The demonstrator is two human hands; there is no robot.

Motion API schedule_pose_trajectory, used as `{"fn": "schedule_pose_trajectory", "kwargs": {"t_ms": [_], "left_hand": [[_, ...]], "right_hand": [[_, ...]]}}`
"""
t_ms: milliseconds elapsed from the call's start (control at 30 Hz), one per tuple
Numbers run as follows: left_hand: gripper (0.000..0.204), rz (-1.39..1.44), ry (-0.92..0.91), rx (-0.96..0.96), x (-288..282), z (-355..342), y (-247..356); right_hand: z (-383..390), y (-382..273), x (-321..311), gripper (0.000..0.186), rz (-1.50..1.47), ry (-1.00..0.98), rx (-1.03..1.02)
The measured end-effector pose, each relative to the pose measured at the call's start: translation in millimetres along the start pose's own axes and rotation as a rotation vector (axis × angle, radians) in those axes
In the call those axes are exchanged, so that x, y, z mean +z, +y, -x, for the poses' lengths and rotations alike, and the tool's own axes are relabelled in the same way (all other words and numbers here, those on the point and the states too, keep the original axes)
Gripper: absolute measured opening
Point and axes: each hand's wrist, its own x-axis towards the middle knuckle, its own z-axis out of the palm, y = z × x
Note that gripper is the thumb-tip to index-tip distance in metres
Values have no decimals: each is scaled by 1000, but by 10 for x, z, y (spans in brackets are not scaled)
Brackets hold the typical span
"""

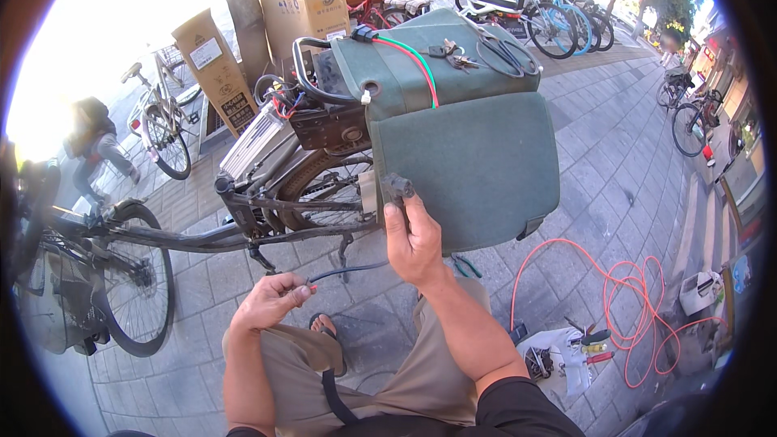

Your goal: The person works on the electrical wiring of a bicycle, using pliers to strip and connect wires near the rear rack and battery pack. The person handles connectors and wires, adjusts connections, and uses tools to prepare and secure the electrical components.

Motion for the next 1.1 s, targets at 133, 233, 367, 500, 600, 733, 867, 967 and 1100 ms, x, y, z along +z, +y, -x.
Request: {"fn": "schedule_pose_trajectory", "kwargs": {"t_ms": [133, 233, 367, 500, 600, 733, 867, 967, 1100], "left_hand": [[27, -4, -19, 3, -19, 3, -24], [28, -4, -2, 22, -3, 14, -11], [28, -46, 15, 13, -18, 17, 7], [28, -21, 36, 8, -18, 24, 33], [27, -29, 52, 7, -16, 16, -7], [25, 32, 71, 58, 26, 23, -12], [23, 95, 70, 40, 2, -28, -40], [23, 151, 55, 76, 31, -49, 69], [21, 347, 84, 101, 28, -124, 20]], "right_hand": [[13, 41, 1, 15, 19, 0, -6], [1, 8, -3, 15, 10, -2, 0], [38, 23, -61, 27, 16, -63, 62], [7, 23, -16, 14, -3, 14, -4], [6, 16, -37, 16, 3, -2, 10], [53, 48, -82, 26, -4, -44, 67], [43, -1, -76, 25, -24, -39, 73], [45, 34, -81, 25, -33, -30, 45], [37, 121, -64, 24, -87, 36, -9]]}}
